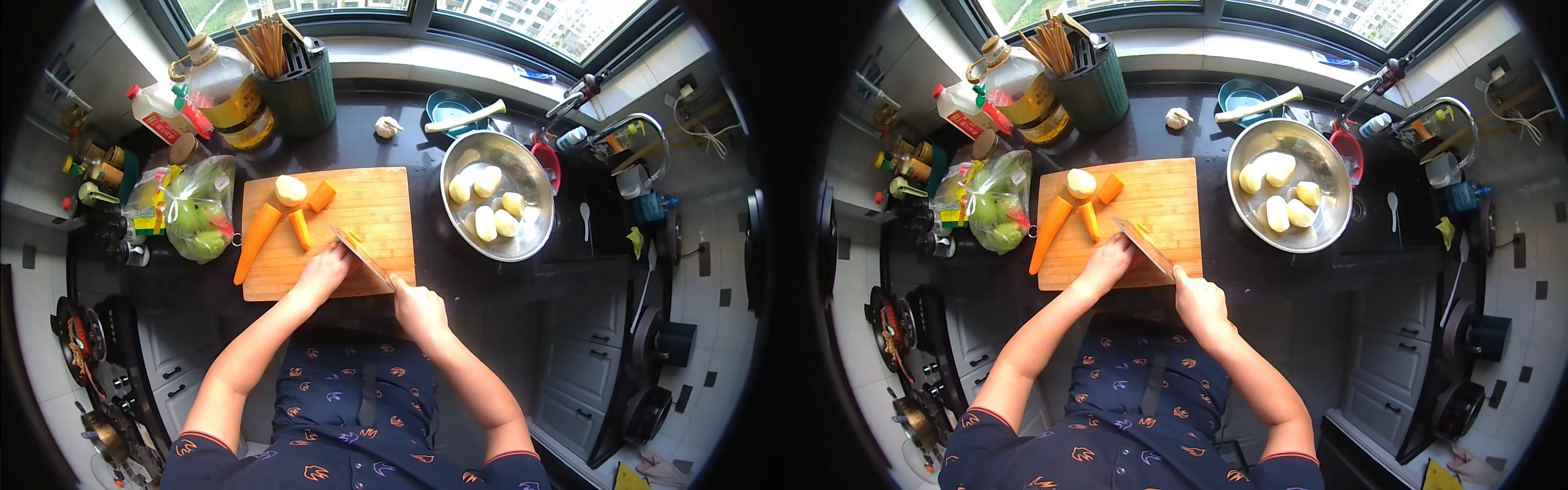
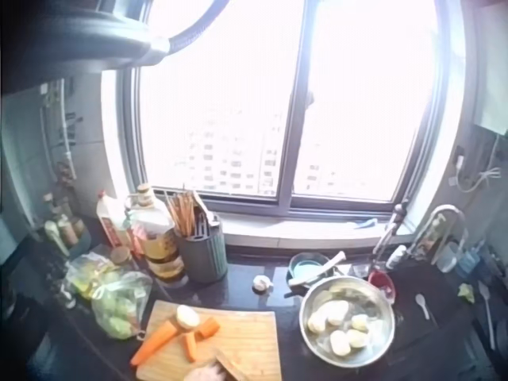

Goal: The person slices a carrot into thin strips on a wooden cutting board using a large knife. The person holds the carrot steady with one hand while making repetitive slicing motions with the other. A bowl of peeled potatoes is visible nearby on the counter.

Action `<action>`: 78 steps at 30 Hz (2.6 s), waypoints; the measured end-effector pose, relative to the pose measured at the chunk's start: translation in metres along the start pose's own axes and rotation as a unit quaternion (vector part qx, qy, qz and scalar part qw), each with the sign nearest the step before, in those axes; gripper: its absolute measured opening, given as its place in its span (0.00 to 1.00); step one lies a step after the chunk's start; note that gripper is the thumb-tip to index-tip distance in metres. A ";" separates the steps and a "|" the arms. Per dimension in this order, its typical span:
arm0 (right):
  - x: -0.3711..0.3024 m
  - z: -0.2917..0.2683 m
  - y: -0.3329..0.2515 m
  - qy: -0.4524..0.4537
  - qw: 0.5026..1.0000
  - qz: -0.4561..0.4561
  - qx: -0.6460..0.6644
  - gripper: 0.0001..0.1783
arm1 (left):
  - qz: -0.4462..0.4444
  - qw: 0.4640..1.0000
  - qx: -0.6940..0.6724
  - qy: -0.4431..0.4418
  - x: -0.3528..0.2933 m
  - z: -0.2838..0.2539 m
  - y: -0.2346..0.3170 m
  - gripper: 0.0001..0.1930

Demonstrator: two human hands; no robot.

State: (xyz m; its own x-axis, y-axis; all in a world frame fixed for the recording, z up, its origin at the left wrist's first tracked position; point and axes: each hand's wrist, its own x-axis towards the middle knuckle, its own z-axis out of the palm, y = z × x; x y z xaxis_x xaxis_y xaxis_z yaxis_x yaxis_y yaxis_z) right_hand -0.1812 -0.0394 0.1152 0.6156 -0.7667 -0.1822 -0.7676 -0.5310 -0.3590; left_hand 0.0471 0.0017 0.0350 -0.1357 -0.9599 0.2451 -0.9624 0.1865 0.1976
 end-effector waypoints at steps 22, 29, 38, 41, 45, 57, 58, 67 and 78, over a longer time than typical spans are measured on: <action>0.006 0.010 0.002 0.000 1.000 -0.004 -0.007 0.07 | 0.013 1.000 -0.018 -0.005 -0.003 0.009 -0.006 0.13; -0.005 -0.010 -0.001 -0.046 0.999 0.015 0.009 0.08 | 0.008 0.999 -0.021 -0.029 -0.005 0.011 -0.004 0.13; 0.007 0.020 -0.004 -0.044 0.998 0.041 0.022 0.08 | 0.001 0.999 -0.010 -0.043 -0.008 0.012 -0.008 0.14; 0.006 0.022 -0.002 -0.010 1.000 0.006 0.010 0.10 | -0.007 0.998 -0.004 -0.055 -0.011 0.013 -0.006 0.13; 0.005 0.008 -0.005 -0.008 1.000 -0.003 0.006 0.08 | -0.001 0.999 0.001 -0.044 -0.005 0.003 -0.001 0.12; 0.001 0.023 0.006 -0.036 0.999 0.027 0.028 0.10 | 0.001 0.999 0.002 -0.052 -0.008 0.010 -0.005 0.12; 0.004 0.021 0.006 -0.038 0.999 0.022 0.024 0.10 | -0.002 0.999 0.000 -0.040 -0.008 0.010 -0.005 0.12; -0.004 0.003 -0.001 0.006 1.000 -0.012 0.006 0.13 | -0.015 0.998 -0.047 -0.029 -0.009 0.007 -0.007 0.12; -0.002 0.003 0.005 -0.031 0.999 0.013 0.006 0.16 | -0.006 0.996 -0.032 -0.088 0.003 -0.009 -0.001 0.11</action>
State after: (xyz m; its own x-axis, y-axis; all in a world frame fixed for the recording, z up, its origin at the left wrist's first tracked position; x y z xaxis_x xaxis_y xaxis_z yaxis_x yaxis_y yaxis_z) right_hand -0.1857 -0.0390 0.1111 0.6058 -0.7562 -0.2471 -0.7813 -0.5068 -0.3644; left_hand 0.0497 0.0004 0.0438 -0.1691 -0.9828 0.0739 -0.9479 0.1828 0.2610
